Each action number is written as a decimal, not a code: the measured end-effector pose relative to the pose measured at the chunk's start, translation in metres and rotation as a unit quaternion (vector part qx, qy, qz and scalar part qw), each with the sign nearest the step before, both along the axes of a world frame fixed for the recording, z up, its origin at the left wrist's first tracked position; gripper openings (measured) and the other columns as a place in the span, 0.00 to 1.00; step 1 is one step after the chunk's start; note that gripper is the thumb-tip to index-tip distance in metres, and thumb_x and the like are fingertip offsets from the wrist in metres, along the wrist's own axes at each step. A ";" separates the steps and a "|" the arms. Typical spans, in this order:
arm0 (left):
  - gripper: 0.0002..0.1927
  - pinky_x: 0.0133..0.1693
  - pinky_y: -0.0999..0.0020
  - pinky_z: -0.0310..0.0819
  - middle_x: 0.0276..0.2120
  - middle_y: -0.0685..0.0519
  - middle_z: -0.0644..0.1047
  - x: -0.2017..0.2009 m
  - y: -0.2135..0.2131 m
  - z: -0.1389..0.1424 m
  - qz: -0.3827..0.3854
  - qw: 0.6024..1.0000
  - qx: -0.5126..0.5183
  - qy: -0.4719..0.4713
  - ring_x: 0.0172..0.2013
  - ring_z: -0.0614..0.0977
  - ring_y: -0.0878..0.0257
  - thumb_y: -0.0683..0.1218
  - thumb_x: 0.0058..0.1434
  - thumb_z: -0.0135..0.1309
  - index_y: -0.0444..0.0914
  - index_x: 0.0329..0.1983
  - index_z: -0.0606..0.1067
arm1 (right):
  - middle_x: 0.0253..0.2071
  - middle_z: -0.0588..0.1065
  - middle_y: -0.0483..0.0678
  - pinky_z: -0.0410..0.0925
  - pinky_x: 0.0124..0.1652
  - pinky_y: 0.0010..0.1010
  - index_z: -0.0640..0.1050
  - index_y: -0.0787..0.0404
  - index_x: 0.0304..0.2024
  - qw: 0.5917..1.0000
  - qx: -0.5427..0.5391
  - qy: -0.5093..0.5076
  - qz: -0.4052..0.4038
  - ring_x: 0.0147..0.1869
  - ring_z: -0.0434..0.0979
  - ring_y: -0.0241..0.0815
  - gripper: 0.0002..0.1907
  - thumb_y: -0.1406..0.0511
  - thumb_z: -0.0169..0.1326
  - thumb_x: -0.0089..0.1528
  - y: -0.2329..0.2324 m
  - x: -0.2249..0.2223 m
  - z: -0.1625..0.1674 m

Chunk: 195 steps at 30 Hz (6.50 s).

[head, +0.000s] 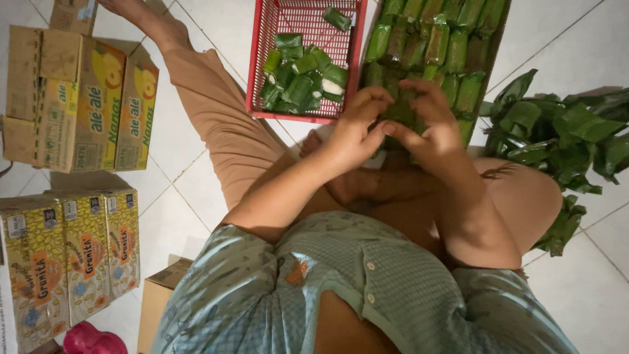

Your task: The person sits on the tiled floor and wraps cylindrical rice cakes in strips of banana leaf, folding the leaf around each cake. They take unwrapped cakes from a red plastic basket, wrap them by hand, and place the finished wrapped bundles onto a tray alongside already wrapped ones.

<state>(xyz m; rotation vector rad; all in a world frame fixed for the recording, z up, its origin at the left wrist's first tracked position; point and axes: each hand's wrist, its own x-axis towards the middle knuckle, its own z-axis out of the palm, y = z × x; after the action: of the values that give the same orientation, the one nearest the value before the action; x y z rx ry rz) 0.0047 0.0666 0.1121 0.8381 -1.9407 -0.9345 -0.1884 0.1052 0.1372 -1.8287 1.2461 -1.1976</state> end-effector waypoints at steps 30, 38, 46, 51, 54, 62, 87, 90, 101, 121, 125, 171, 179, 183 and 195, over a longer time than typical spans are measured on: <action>0.20 0.48 0.67 0.79 0.47 0.50 0.82 -0.002 -0.034 -0.039 0.011 0.978 0.201 -0.053 0.46 0.84 0.60 0.53 0.63 0.64 0.38 0.53 0.77 | 0.43 0.79 0.52 0.71 0.43 0.30 0.74 0.61 0.44 0.892 0.096 -0.429 -0.108 0.41 0.78 0.38 0.06 0.69 0.57 0.76 -0.020 -0.025 -0.064; 0.27 0.54 0.67 0.80 0.54 0.51 0.80 -0.028 -0.030 -0.042 -0.038 0.974 0.224 0.011 0.53 0.83 0.59 0.43 0.62 0.69 0.38 0.63 0.71 | 0.44 0.80 0.53 0.76 0.47 0.35 0.74 0.62 0.42 0.849 0.118 -0.497 -0.137 0.48 0.82 0.44 0.07 0.68 0.61 0.68 -0.023 -0.014 -0.065; 0.36 0.47 0.56 0.83 0.56 0.43 0.75 -0.015 -0.044 -0.055 -0.116 0.704 0.545 0.442 0.52 0.81 0.51 0.45 0.64 0.56 0.40 0.73 0.55 | 0.40 0.74 0.49 0.70 0.44 0.39 0.75 0.64 0.49 0.931 0.000 -0.222 -0.289 0.43 0.74 0.47 0.06 0.68 0.59 0.76 -0.022 -0.091 -0.070; 0.33 0.38 0.56 0.83 0.48 0.47 0.72 -0.022 -0.045 -0.053 -0.099 0.686 0.573 0.438 0.45 0.79 0.52 0.50 0.69 0.51 0.43 0.74 0.55 | 0.50 0.79 0.55 0.71 0.54 0.47 0.76 0.62 0.54 0.878 0.147 0.249 -0.383 0.55 0.79 0.54 0.15 0.62 0.60 0.68 0.014 -0.186 -0.065; 0.31 0.36 0.60 0.79 0.46 0.53 0.72 -0.029 -0.044 -0.062 -0.085 0.737 0.557 0.374 0.42 0.77 0.59 0.45 0.72 0.52 0.47 0.75 0.56 | 0.51 0.76 0.65 0.67 0.53 0.56 0.76 0.67 0.57 0.814 0.185 0.388 -0.391 0.56 0.75 0.66 0.31 0.55 0.69 0.60 0.014 -0.190 -0.069; 0.26 0.44 0.54 0.81 0.47 0.48 0.78 -0.040 -0.036 -0.070 -0.084 0.651 0.587 0.473 0.46 0.81 0.51 0.56 0.74 0.43 0.44 0.71 0.59 | 0.55 0.78 0.54 0.73 0.54 0.36 0.73 0.63 0.66 0.980 0.196 0.003 -0.030 0.57 0.80 0.48 0.28 0.63 0.62 0.65 -0.020 -0.055 -0.053; 0.33 0.56 0.61 0.76 0.62 0.42 0.69 -0.036 -0.018 -0.033 -0.049 0.743 0.515 0.426 0.56 0.77 0.53 0.32 0.71 0.44 0.37 0.78 0.54 | 0.56 0.73 0.63 0.69 0.54 0.44 0.70 0.68 0.65 0.995 -0.037 0.092 -0.022 0.57 0.75 0.60 0.40 0.56 0.71 0.58 -0.011 -0.025 -0.033; 0.35 0.58 0.59 0.75 0.66 0.42 0.67 -0.032 -0.017 -0.028 -0.060 0.736 0.519 0.430 0.58 0.76 0.51 0.31 0.68 0.42 0.38 0.78 0.55 | 0.55 0.72 0.61 0.70 0.53 0.42 0.70 0.67 0.66 0.997 -0.012 0.067 -0.025 0.56 0.75 0.56 0.43 0.55 0.72 0.55 -0.014 -0.027 -0.040; 0.39 0.66 0.63 0.67 0.69 0.44 0.66 -0.028 -0.020 -0.040 -0.027 0.821 0.440 0.362 0.65 0.72 0.55 0.26 0.60 0.39 0.34 0.77 0.58 | 0.55 0.76 0.49 0.73 0.39 0.29 0.70 0.62 0.70 0.949 0.221 -0.211 -0.072 0.48 0.78 0.38 0.22 0.60 0.46 0.75 -0.025 -0.041 -0.079; 0.17 0.26 0.73 0.68 0.37 0.53 0.75 0.018 -0.052 -0.049 -0.127 0.747 0.492 0.429 0.27 0.75 0.68 0.49 0.82 0.49 0.30 0.61 0.72 | 0.51 0.76 0.57 0.75 0.36 0.33 0.64 0.63 0.72 0.735 0.288 -0.597 0.145 0.42 0.80 0.46 0.28 0.51 0.35 0.78 -0.046 -0.056 -0.099; 0.22 0.18 0.81 0.59 0.40 0.62 0.83 -0.016 -0.045 -0.067 -0.011 0.816 0.536 0.214 0.22 0.72 0.74 0.45 0.61 0.59 0.41 0.59 0.72 | 0.59 0.73 0.58 0.73 0.46 0.33 0.64 0.63 0.76 0.816 0.257 -0.508 0.099 0.52 0.75 0.47 0.31 0.63 0.47 0.71 -0.044 -0.045 -0.099; 0.20 0.25 0.75 0.63 0.38 0.52 0.78 -0.010 -0.045 -0.070 -0.097 0.701 0.615 0.348 0.35 0.79 0.63 0.58 0.72 0.51 0.38 0.54 0.71 | 0.58 0.72 0.53 0.70 0.59 0.30 0.71 0.56 0.59 0.961 0.124 -0.243 -0.050 0.61 0.75 0.46 0.26 0.67 0.62 0.59 -0.027 -0.025 -0.058; 0.30 0.18 0.80 0.57 0.30 0.55 0.74 -0.021 -0.057 -0.095 -0.004 0.755 0.628 0.188 0.26 0.74 0.70 0.63 0.66 0.54 0.43 0.64 0.67 | 0.63 0.73 0.51 0.73 0.51 0.29 0.81 0.58 0.57 0.997 0.015 0.005 -0.076 0.60 0.78 0.44 0.22 0.74 0.58 0.60 -0.025 -0.032 -0.057; 0.29 0.23 0.76 0.60 0.36 0.54 0.76 -0.019 -0.058 -0.133 0.038 0.746 0.611 0.261 0.30 0.75 0.68 0.56 0.66 0.60 0.46 0.65 0.61 | 0.74 0.63 0.58 0.70 0.61 0.37 0.75 0.55 0.67 0.993 0.049 -0.098 0.037 0.76 0.67 0.57 0.30 0.69 0.50 0.60 -0.027 -0.028 -0.037; 0.21 0.34 0.64 0.70 0.31 0.53 0.71 -0.049 -0.067 -0.144 0.002 0.600 0.663 0.448 0.32 0.73 0.59 0.61 0.73 0.54 0.39 0.47 0.68 | 0.57 0.79 0.56 0.72 0.58 0.44 0.79 0.58 0.59 0.972 -0.082 0.178 -0.132 0.61 0.79 0.57 0.18 0.69 0.56 0.65 -0.034 0.005 -0.107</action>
<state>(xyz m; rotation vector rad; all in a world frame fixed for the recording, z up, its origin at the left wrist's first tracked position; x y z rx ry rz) -0.0446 -0.0009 -0.0317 0.7774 -0.0876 -2.2596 -0.1830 0.0714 0.0301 -2.1189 1.6760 -1.1713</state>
